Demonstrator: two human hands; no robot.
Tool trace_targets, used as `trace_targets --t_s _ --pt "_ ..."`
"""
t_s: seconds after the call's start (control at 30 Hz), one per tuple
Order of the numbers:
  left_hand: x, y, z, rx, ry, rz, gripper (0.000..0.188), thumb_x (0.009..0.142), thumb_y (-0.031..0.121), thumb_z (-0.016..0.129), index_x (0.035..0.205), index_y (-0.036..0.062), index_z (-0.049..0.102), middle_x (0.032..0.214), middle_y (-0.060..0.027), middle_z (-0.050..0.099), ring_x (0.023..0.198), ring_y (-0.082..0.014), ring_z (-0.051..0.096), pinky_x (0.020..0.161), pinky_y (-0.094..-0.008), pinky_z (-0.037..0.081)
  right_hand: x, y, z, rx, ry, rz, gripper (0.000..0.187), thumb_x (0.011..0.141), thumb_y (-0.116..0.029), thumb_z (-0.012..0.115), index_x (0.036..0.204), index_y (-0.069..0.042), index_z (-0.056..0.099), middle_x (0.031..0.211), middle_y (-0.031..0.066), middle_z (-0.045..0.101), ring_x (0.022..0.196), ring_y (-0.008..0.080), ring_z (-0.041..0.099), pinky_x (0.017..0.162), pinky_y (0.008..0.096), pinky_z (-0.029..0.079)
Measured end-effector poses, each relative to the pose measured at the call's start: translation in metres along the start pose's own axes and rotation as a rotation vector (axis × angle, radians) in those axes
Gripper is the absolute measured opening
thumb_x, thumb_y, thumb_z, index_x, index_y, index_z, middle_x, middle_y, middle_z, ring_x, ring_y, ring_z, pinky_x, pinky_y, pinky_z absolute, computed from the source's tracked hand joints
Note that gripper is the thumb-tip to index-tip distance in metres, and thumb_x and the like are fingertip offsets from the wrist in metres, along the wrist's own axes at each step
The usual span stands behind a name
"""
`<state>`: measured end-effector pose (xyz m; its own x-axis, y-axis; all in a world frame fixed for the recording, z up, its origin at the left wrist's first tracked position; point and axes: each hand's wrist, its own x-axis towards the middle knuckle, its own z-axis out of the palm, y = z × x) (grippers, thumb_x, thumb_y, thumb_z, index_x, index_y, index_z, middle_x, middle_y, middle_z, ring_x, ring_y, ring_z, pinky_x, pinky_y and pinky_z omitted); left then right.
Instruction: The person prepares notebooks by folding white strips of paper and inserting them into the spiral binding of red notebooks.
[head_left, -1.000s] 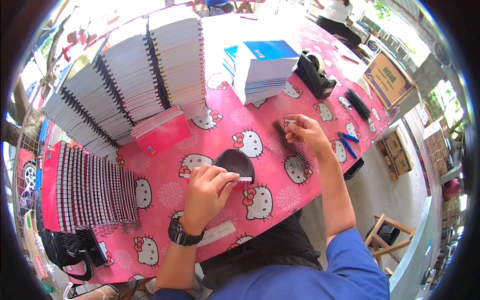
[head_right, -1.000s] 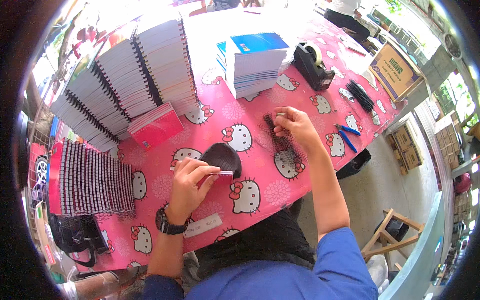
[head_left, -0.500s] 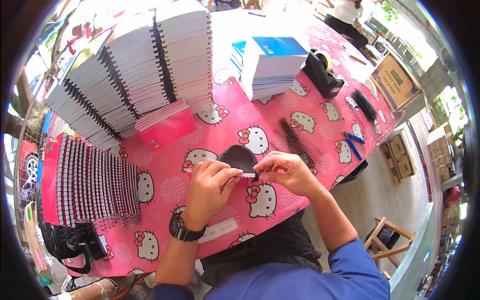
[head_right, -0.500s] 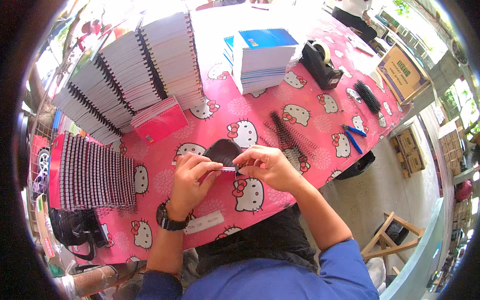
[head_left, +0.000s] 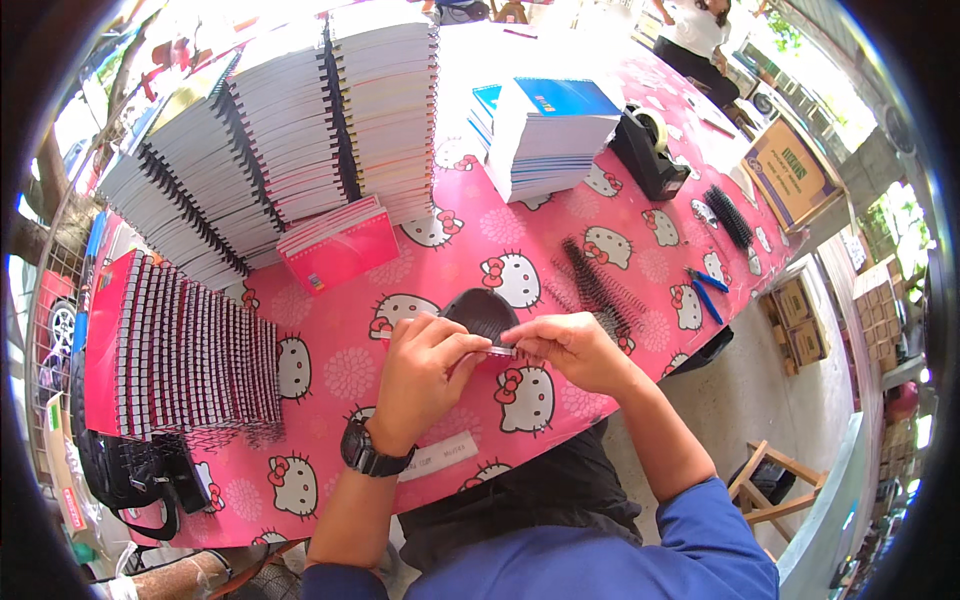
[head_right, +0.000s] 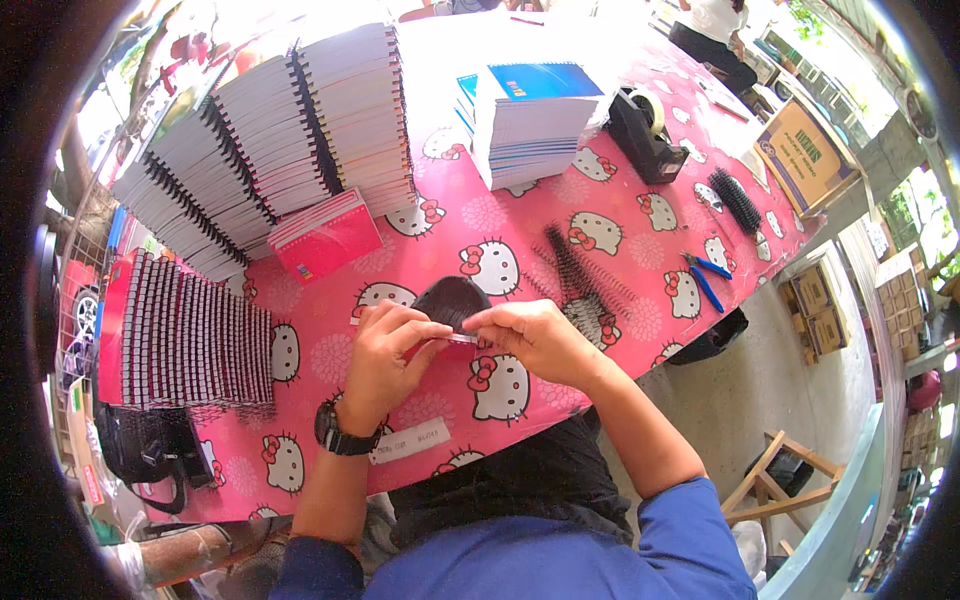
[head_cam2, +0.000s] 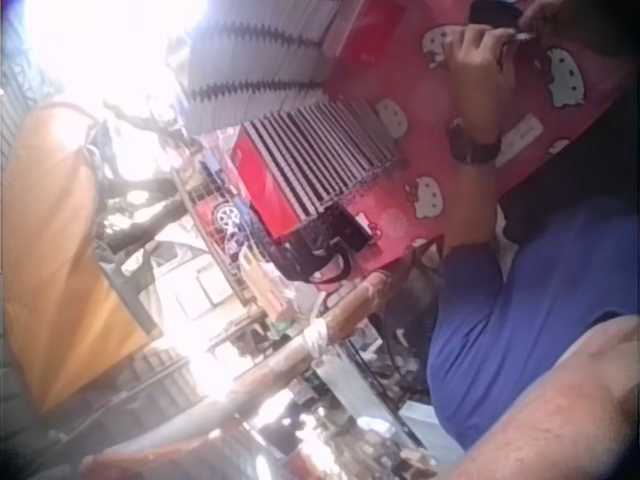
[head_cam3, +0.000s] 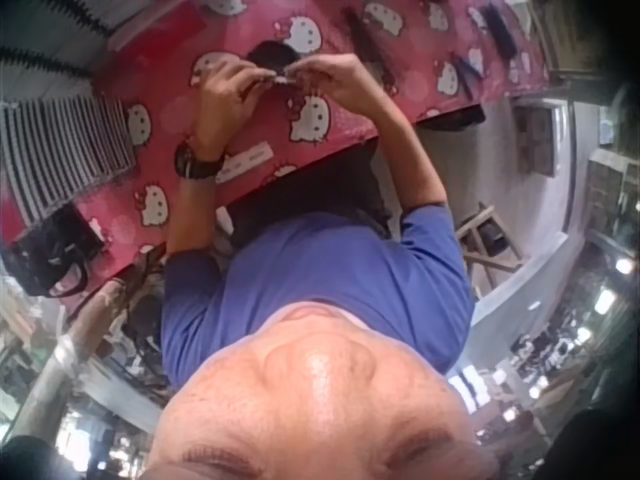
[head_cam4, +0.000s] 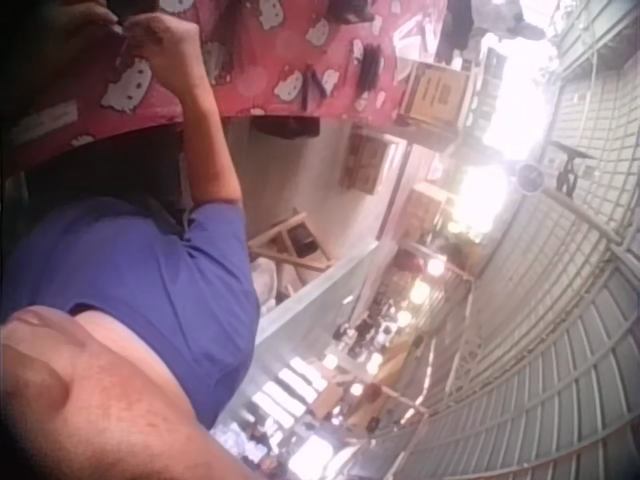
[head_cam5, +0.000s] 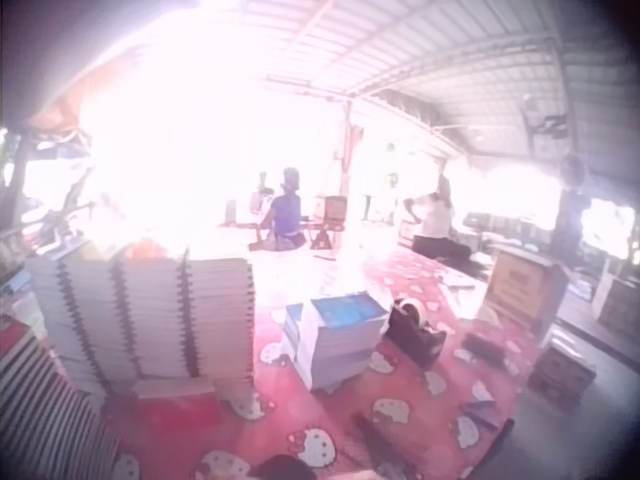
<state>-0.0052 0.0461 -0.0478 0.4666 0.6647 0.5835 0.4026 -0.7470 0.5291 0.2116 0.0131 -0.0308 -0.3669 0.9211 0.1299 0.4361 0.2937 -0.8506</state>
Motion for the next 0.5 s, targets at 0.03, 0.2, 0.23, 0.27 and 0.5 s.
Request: trace_targets --t_s 0.03,0.2,0.23,0.27,0.5 --pt "0.000 0.000 0.000 -0.005 0.002 0.005 0.009 0.073 0.014 0.071 0.082 0.0136 0.067 0.076 0.0008 0.060 0.078 -0.0185 0.055 0.074 -0.0333 0.039 -0.001 -0.002 0.001 0.070 -0.013 0.114 0.044 0.070 -0.007 0.076 0.112 -0.009 0.062 0.083 0.0044 0.060 0.076 0.0117 0.058 0.065 0.0251 0.048" --pt "0.000 0.007 -0.005 0.065 -0.043 0.011 0.015 0.071 0.013 0.070 0.085 0.0134 0.065 0.081 0.0002 0.060 0.081 -0.0192 0.055 0.074 -0.0337 0.039 -0.002 -0.015 0.000 -0.292 0.052 -0.082 0.043 0.085 -0.008 0.062 0.126 -0.008 0.048 0.072 0.0043 0.060 0.063 0.0131 0.059 0.058 0.0278 0.049" --pt "0.002 0.010 -0.005 0.100 -0.072 0.035 0.019 0.070 0.013 0.070 0.088 0.0133 0.064 0.084 0.0000 0.060 0.083 -0.0195 0.055 0.074 -0.0338 0.039 -0.004 -0.016 -0.002 -0.179 -0.021 0.005 0.039 0.087 -0.008 0.059 0.123 -0.007 0.048 0.071 0.0076 0.061 0.063 0.0180 0.061 0.059 0.0316 0.049" --pt "0.002 0.014 -0.002 0.091 -0.068 0.045 0.019 0.070 0.013 0.070 0.088 0.0133 0.064 0.084 0.0000 0.060 0.083 -0.0195 0.055 0.074 -0.0338 0.039 -0.007 -0.017 -0.003 -0.065 -0.091 0.093 0.034 0.088 -0.009 0.056 0.121 -0.006 0.048 0.070 0.0109 0.063 0.063 0.0229 0.063 0.060 0.0355 0.049" --pt "0.002 0.025 0.003 0.101 -0.179 0.078 0.015 0.075 0.017 0.066 0.087 0.0123 0.059 0.083 -0.0013 0.060 0.078 -0.0223 0.055 0.071 -0.0355 0.039 0.025 0.014 -0.014 -0.187 -0.045 -0.016 0.030 0.087 -0.008 0.054 0.117 -0.006 0.053 0.093 0.0149 0.064 0.079 0.0287 0.064 0.071 0.0389 0.051"
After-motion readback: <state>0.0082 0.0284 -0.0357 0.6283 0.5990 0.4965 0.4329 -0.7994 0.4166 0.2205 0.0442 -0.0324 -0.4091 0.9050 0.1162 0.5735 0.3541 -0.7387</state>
